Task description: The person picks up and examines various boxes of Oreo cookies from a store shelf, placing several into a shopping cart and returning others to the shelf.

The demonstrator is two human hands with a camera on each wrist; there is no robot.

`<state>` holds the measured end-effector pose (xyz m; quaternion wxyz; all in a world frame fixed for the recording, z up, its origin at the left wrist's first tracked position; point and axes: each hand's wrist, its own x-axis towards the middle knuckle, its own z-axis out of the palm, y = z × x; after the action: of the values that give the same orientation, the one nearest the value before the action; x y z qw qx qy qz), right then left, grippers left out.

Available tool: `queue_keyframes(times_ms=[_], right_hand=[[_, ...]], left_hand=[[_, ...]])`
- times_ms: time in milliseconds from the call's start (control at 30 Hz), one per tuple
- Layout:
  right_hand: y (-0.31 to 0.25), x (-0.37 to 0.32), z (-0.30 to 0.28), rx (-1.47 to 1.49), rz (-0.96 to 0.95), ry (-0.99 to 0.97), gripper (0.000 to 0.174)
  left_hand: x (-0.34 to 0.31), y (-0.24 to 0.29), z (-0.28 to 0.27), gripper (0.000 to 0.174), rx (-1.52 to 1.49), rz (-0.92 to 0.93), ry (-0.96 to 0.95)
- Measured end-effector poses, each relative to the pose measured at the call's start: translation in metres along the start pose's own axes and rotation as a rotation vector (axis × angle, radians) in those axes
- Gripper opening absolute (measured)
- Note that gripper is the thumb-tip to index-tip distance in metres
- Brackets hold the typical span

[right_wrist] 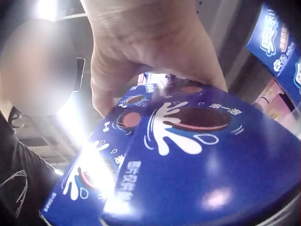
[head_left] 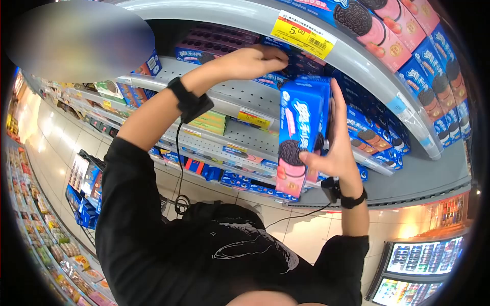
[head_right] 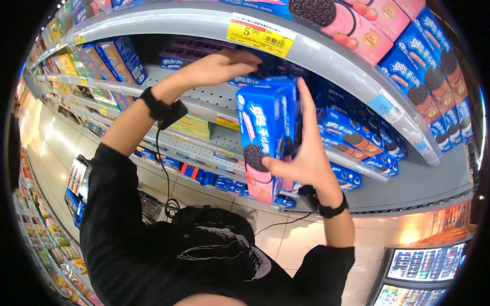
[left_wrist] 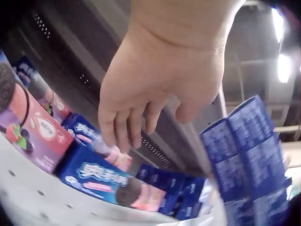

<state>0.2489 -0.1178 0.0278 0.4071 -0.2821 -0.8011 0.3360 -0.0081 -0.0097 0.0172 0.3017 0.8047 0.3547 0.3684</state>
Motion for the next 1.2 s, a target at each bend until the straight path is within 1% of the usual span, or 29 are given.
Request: queue_keyframes(times_ms=[33, 67, 100, 133, 200, 233, 267, 300, 333, 367, 400, 500, 533, 567, 633, 667, 700, 733, 767, 833, 867, 900, 967, 1000, 1033, 1067, 1100, 1167, 1200], right_hand=[[0.003, 0.006, -0.002, -0.11, -0.045, -0.011, 0.12], [-0.001, 0.014, -0.001, -0.206, -0.084, -0.002, 0.118], [-0.008, 0.021, -0.001, -0.423, -0.19, -0.013, 0.116], [-0.015, 0.026, 0.001, -0.491, -0.185, -0.026, 0.116], [-0.026, 0.037, 0.007, -0.629, -0.193, -0.048, 0.115], [-0.027, 0.043, 0.01, -0.625, -0.191, -0.042, 0.115], [-0.026, 0.049, 0.012, -0.699, -0.248, -0.053, 0.115], [-0.025, 0.055, 0.013, -0.773, -0.306, -0.064, 0.115], [-0.019, 0.061, 0.014, -0.849, -0.362, -0.05, 0.115], [-0.018, 0.064, 0.016, -0.847, -0.362, -0.046, 0.115], [-0.018, 0.068, 0.017, -0.843, -0.341, -0.074, 0.116], [-0.016, 0.074, 0.022, -0.848, -0.33, -0.116, 0.118], [-0.016, 0.075, 0.022, -0.862, -0.325, -0.152, 0.118], [-0.016, 0.075, 0.022, -0.875, -0.318, -0.189, 0.118], [-0.017, 0.075, 0.021, -0.91, -0.314, -0.217, 0.117], [-0.016, 0.075, 0.019, -0.807, -0.325, -0.246, 0.117], [-0.015, 0.074, 0.017, -0.705, -0.335, -0.274, 0.117], [-0.013, 0.072, 0.012, -0.705, -0.335, -0.274, 0.117], [-0.01, 0.07, 0.004, -0.698, -0.266, -0.305, 0.112], [-0.005, 0.065, -0.01, -0.682, -0.124, -0.364, 0.103], [-0.003, 0.063, -0.014, -0.637, -0.044, -0.37, 0.089], [-0.001, 0.062, -0.016, -0.636, -0.04, -0.367, 0.089], [0.004, 0.06, -0.018, -0.431, 0.111, -0.445, 0.083], [0.003, 0.057, -0.016, -0.422, 0.063, -0.408, 0.076], [0.002, 0.055, -0.015, -0.42, 0.065, -0.406, 0.076], [0.001, 0.053, -0.015, -0.47, -0.003, -0.371, 0.076], [0.0, 0.052, -0.014, -0.52, -0.071, -0.335, 0.075], [-0.004, 0.048, -0.012, -0.56, -0.092, -0.301, 0.075], [-0.006, 0.046, -0.012, -0.603, -0.113, -0.27, 0.074]], left_hand=[[-0.006, 0.02, -0.005, 0.059, 0.001, 0.004, -0.017], [-0.014, 0.042, -0.01, 0.067, -0.152, -0.176, -0.074], [-0.022, 0.054, -0.01, 0.076, -0.303, -0.359, -0.13], [-0.028, 0.056, -0.007, 0.084, -0.34, -0.302, -0.103], [-0.039, 0.064, -0.01, 0.085, -0.304, -0.266, -0.128], [-0.043, 0.069, -0.012, 0.086, -0.274, -0.229, -0.145], [-0.047, 0.075, -0.013, 0.085, -0.255, -0.271, -0.095], [-0.049, 0.074, -0.012, 0.085, -0.252, -0.274, -0.099], [-0.05, 0.07, -0.01, 0.079, -0.287, -0.291, -0.02], [-0.052, 0.064, -0.008, 0.074, -0.321, -0.307, 0.061], [-0.051, 0.054, -0.005, 0.081, -0.378, -0.28, 0.127], [-0.055, 0.041, -0.001, 0.073, -0.478, -0.279, 0.172], [-0.058, 0.042, -0.002, 0.064, -0.489, -0.312, 0.164], [-0.06, 0.039, -0.001, 0.064, -0.487, -0.313, 0.167], [-0.065, 0.029, 0.006, 0.06, -0.539, -0.236, 0.207], [-0.07, 0.028, 0.007, 0.055, -0.602, -0.23, 0.189], [-0.076, 0.025, 0.009, 0.055, -0.602, -0.23, 0.19], [-0.081, 0.021, 0.013, 0.053, -0.605, -0.194, 0.23], [-0.087, 0.02, 0.017, 0.052, -0.607, -0.158, 0.267], [-0.099, 0.027, 0.021, 0.05, -0.643, -0.162, 0.284], [-0.105, 0.026, 0.022, 0.049, -0.645, -0.131, 0.292], [-0.109, 0.025, 0.023, 0.049, -0.647, -0.102, 0.299], [-0.116, 0.025, 0.025, 0.052, -0.655, -0.123, 0.292], [-0.118, 0.022, 0.027, 0.054, -0.622, -0.067, 0.302], [-0.12, 0.02, 0.028, 0.057, -0.587, -0.01, 0.311], [-0.121, 0.02, 0.028, 0.063, -0.619, -0.01, 0.302], [-0.123, 0.019, 0.028, 0.063, -0.617, -0.012, 0.299], [-0.126, 0.019, 0.027, 0.068, -0.572, 0.084, 0.291], [-0.128, 0.02, 0.027, 0.073, -0.592, 0.074, 0.29]])
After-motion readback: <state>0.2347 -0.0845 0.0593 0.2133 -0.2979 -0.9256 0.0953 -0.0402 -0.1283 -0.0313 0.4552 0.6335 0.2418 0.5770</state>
